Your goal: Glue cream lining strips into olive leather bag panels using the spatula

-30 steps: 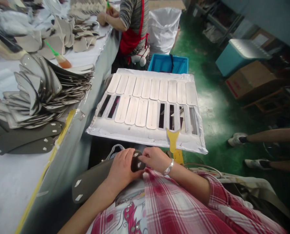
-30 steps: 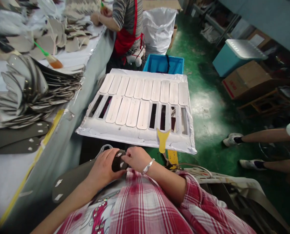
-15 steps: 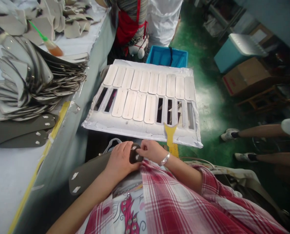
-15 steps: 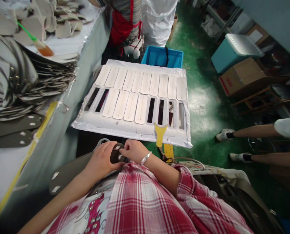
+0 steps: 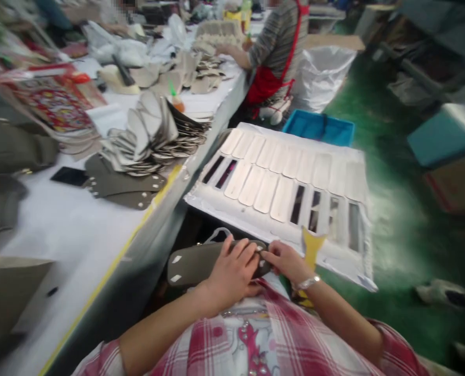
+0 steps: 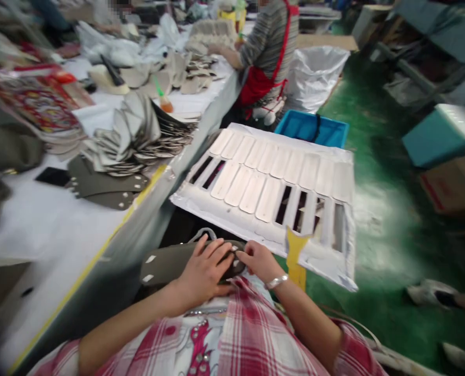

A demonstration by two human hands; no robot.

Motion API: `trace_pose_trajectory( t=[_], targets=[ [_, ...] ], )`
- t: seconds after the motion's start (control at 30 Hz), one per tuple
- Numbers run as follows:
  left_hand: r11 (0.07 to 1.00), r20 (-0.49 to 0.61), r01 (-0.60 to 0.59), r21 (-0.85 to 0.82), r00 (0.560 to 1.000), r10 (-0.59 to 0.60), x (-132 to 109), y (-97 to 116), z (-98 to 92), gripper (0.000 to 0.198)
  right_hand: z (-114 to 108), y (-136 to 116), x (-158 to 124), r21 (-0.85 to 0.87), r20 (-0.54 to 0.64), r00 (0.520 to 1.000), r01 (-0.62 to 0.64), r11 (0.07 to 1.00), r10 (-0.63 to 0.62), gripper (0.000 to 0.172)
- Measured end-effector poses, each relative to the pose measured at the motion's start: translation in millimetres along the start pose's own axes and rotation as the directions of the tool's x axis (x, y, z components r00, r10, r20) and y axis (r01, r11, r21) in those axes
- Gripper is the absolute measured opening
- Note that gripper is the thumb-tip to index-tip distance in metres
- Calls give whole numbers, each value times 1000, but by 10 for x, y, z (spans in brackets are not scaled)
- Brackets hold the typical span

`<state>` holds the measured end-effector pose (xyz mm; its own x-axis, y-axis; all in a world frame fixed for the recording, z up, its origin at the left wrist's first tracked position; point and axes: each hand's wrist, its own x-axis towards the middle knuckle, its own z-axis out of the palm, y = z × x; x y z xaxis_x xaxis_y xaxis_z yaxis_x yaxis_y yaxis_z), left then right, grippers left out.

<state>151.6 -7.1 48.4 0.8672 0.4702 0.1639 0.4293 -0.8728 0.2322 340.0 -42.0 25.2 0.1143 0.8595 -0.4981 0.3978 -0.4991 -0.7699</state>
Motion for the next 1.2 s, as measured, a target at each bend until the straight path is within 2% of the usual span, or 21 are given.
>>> trace_pose_trajectory(
  t=[0.07,0.1,0.13,0.17,0.2,0.23,0.27,0.3,0.33,0.37,0.43,0.47,0.53,0.6,0.7,0.83,1.07,1.2],
  targets=[
    [1000,-73,-9,-3,997,8,-171,-82,-98,65,-60,-14,22,-63,73,997,-23,998,28,31],
    [999,-150,29,-16,988,-31,-302,-137,-157,63,-93,-35,34,-111,69,998,-7,994,15,33],
    [993,-244,113,-43,962,-120,-461,-197,-218,58,-119,-74,38,-168,12,1000,24,985,-22,34],
    [967,-334,238,-95,907,-256,-641,-259,-278,49,-127,-135,31,-235,-76,993,72,969,-92,34],
    [905,-398,387,-175,813,-425,-829,-323,-332,40,-108,-219,12,-314,-163,967,137,940,-195,35],
    [803,-405,530,-273,693,-596,-1012,-390,-376,31,-57,-326,-15,-397,-217,922,216,892,-321,36],
    [675,-351,637,-372,577,-737,-1178,-459,-408,25,31,-451,-40,-478,-211,868,310,822,-450,39],
    [544,-249,705,-455,485,-838,-1316,-528,-429,23,155,-586,-58,-543,-143,812,414,730,-567,43],
    [428,-128,738,-522,428,-895,-1420,-594,-439,24,308,-722,-60,-580,-32,755,520,628,-655,50],
    [338,-16,745,-575,403,-915,-1488,-652,-440,26,480,-850,-45,-586,102,701,616,527,-706,58],
    [228,133,721,-654,407,-904,-1531,-738,-426,30,834,-1053,33,-553,303,616,735,393,-727,73],
    [198,167,704,-682,413,-895,-1521,-766,-416,31,992,-1121,87,-536,365,596,762,363,-715,78],
    [165,188,685,-710,409,-893,-1476,-800,-399,32,1235,-1188,197,-523,426,593,777,349,-683,83],
    [149,194,688,-710,395,-898,-1436,-824,-392,31,1365,-1189,279,-532,448,611,769,355,-653,83],
    [150,201,696,-702,396,-896,-1418,-870,-395,29,1410,-1152,329,-548,460,627,758,354,-629,81],
    [143,229,685,-714,422,-877,-1437,-953,-402,29,1398,-1131,323,-563,464,624,756,334,-629,78],
    [223,245,656,-721,542,-803,-1457,-1099,-375,23,1429,-1123,336,-574,466,617,756,314,-634,77],
    [190,305,637,-747,582,-754,-1464,-1152,-334,27,1430,-1128,318,-575,467,630,749,328,-620,75]
  ],
)
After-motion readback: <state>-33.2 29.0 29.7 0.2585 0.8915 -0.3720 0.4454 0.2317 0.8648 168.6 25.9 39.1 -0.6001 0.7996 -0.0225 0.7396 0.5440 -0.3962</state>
